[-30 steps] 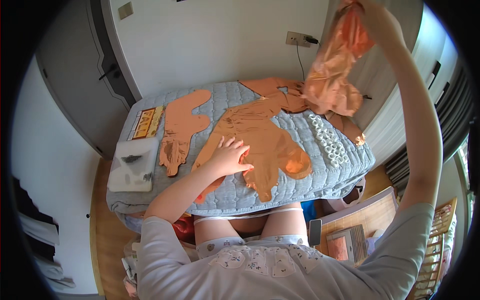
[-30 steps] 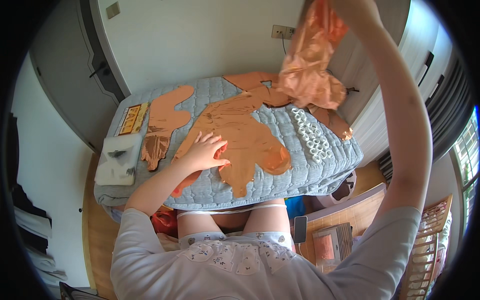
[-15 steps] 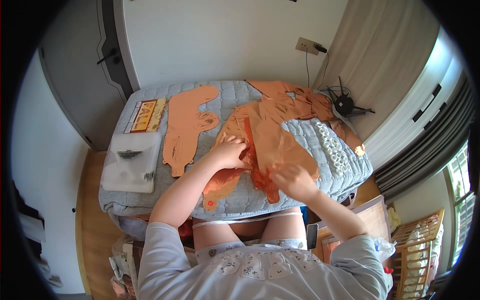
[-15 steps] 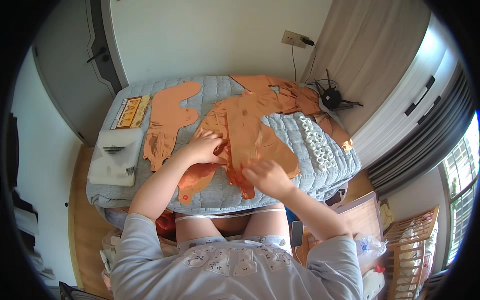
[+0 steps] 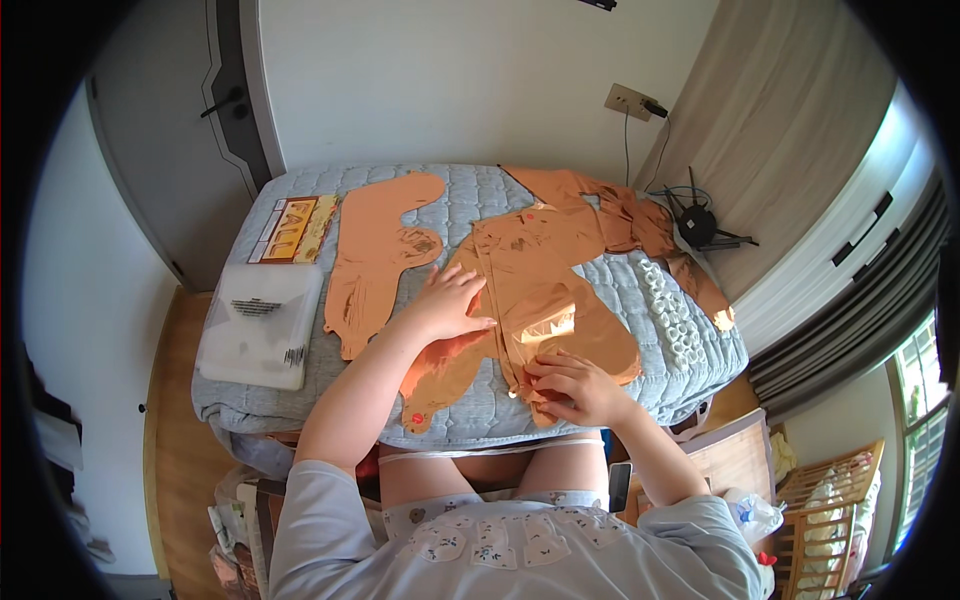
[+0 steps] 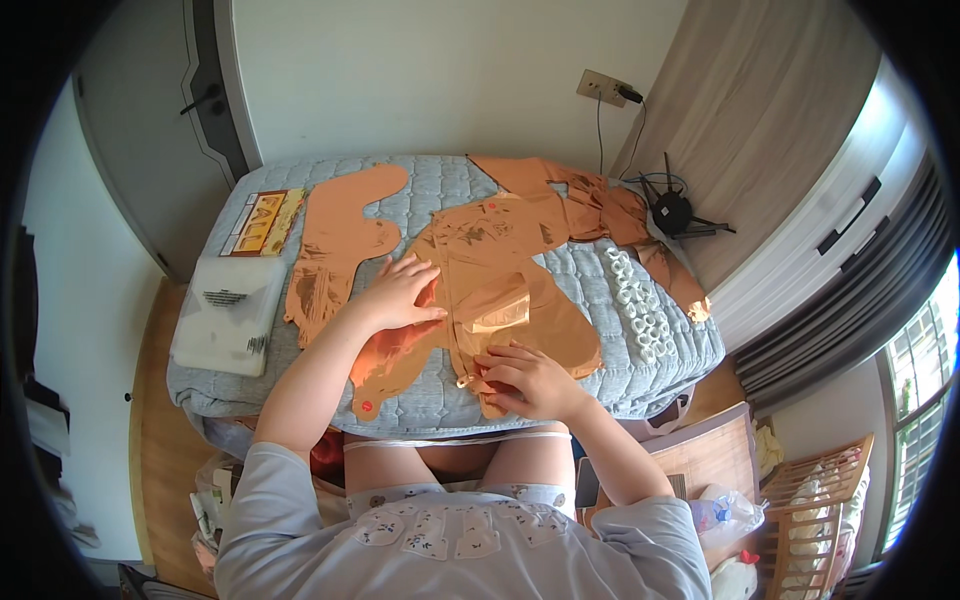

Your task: The person lays out deflated foil balloons on a bed, folds a balloon into a small rectangle by hand, and presses it flat against a piece of cardboard.

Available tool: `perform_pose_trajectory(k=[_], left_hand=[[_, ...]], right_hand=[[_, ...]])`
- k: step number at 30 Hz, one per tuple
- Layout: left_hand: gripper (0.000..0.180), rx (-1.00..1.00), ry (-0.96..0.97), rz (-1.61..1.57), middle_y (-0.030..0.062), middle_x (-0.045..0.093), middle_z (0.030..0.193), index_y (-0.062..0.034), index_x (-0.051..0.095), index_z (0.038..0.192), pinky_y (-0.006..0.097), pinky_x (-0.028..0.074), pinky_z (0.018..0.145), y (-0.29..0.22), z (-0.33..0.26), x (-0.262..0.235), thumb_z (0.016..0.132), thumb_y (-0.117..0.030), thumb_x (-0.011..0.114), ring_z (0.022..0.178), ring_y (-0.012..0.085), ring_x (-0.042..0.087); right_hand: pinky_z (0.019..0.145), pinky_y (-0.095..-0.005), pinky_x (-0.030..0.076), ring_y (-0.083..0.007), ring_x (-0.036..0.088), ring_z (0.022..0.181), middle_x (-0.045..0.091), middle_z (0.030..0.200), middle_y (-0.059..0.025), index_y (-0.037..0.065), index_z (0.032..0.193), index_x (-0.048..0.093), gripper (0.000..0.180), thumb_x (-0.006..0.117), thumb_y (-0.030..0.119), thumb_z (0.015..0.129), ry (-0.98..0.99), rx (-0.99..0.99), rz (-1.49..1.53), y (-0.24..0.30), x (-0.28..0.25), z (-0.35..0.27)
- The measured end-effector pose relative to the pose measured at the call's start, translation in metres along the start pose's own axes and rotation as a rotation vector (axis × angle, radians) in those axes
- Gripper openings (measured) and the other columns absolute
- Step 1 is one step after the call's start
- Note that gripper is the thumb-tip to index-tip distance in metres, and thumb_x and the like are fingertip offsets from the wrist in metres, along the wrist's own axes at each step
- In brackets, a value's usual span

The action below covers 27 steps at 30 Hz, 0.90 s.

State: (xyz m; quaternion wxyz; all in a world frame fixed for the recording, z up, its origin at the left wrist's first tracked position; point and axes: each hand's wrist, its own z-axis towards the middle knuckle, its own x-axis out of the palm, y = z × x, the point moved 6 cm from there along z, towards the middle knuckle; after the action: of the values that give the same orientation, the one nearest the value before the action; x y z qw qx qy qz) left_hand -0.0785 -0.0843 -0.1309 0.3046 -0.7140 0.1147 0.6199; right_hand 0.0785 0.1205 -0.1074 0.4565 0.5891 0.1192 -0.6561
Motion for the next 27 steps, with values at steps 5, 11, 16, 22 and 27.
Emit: perform_pose_trajectory(k=[5, 11, 16, 22, 27], left_hand=[[0.097, 0.061, -0.031, -0.097, 0.0172, 0.034, 0.165, -0.0078, 0.037, 0.158, 0.055, 0.01, 0.128, 0.008, 0.007, 0.009, 0.089, -0.07, 0.064, 0.157, 0.0347, 0.021], [0.092, 0.122, -0.069, -0.136, 0.0168, 0.029, 0.167, -0.0159, 0.037, 0.16, 0.055, 0.009, 0.127, -0.003, 0.009, 0.013, 0.09, -0.072, 0.06, 0.157, 0.0359, 0.018], [0.09, 0.123, 0.005, -0.046, 0.0152, 0.027, 0.168, -0.0192, 0.039, 0.159, 0.056, 0.009, 0.127, -0.005, 0.006, 0.02, 0.09, -0.074, 0.057, 0.158, 0.0349, 0.016], [0.092, 0.076, -0.1, 0.03, 0.0171, 0.033, 0.165, -0.0178, 0.042, 0.157, 0.057, 0.01, 0.127, -0.013, 0.009, 0.015, 0.087, -0.075, 0.06, 0.156, 0.0363, 0.022], [0.093, 0.047, -0.139, 0.005, 0.0181, 0.034, 0.164, -0.0156, 0.041, 0.157, 0.057, 0.011, 0.127, -0.007, 0.015, 0.019, 0.088, -0.075, 0.059, 0.155, 0.0359, 0.026]], right_hand=[[0.111, -0.0491, 0.044, -0.0367, 0.057, 0.132, 0.067, 0.135, -0.0119, 0.007, 0.113, 0.07, 0.033, 0.076, 0.02, 0.084, 0.054, -0.025, 0.076, -0.011, -0.004, 0.01], [0.112, -0.0489, 0.043, -0.036, 0.055, 0.135, 0.067, 0.135, -0.0127, 0.006, 0.116, 0.07, 0.035, 0.076, 0.022, 0.085, 0.089, -0.03, 0.152, -0.012, -0.001, 0.023], [0.104, -0.0465, 0.049, -0.0357, 0.061, 0.124, 0.066, 0.133, -0.0144, 0.006, 0.117, 0.07, 0.03, 0.071, 0.02, 0.09, 0.064, 0.142, 0.371, -0.028, -0.014, 0.021], [0.1, -0.0441, 0.051, -0.0375, 0.062, 0.118, 0.066, 0.133, -0.0156, 0.003, 0.125, 0.068, 0.033, 0.064, 0.017, 0.095, -0.186, 0.434, -0.168, -0.121, -0.048, 0.027], [0.102, -0.0447, 0.049, -0.0372, 0.061, 0.119, 0.065, 0.133, -0.0159, 0.004, 0.127, 0.068, 0.037, 0.066, 0.018, 0.092, -0.152, 0.325, -0.223, -0.14, -0.042, 0.026]])
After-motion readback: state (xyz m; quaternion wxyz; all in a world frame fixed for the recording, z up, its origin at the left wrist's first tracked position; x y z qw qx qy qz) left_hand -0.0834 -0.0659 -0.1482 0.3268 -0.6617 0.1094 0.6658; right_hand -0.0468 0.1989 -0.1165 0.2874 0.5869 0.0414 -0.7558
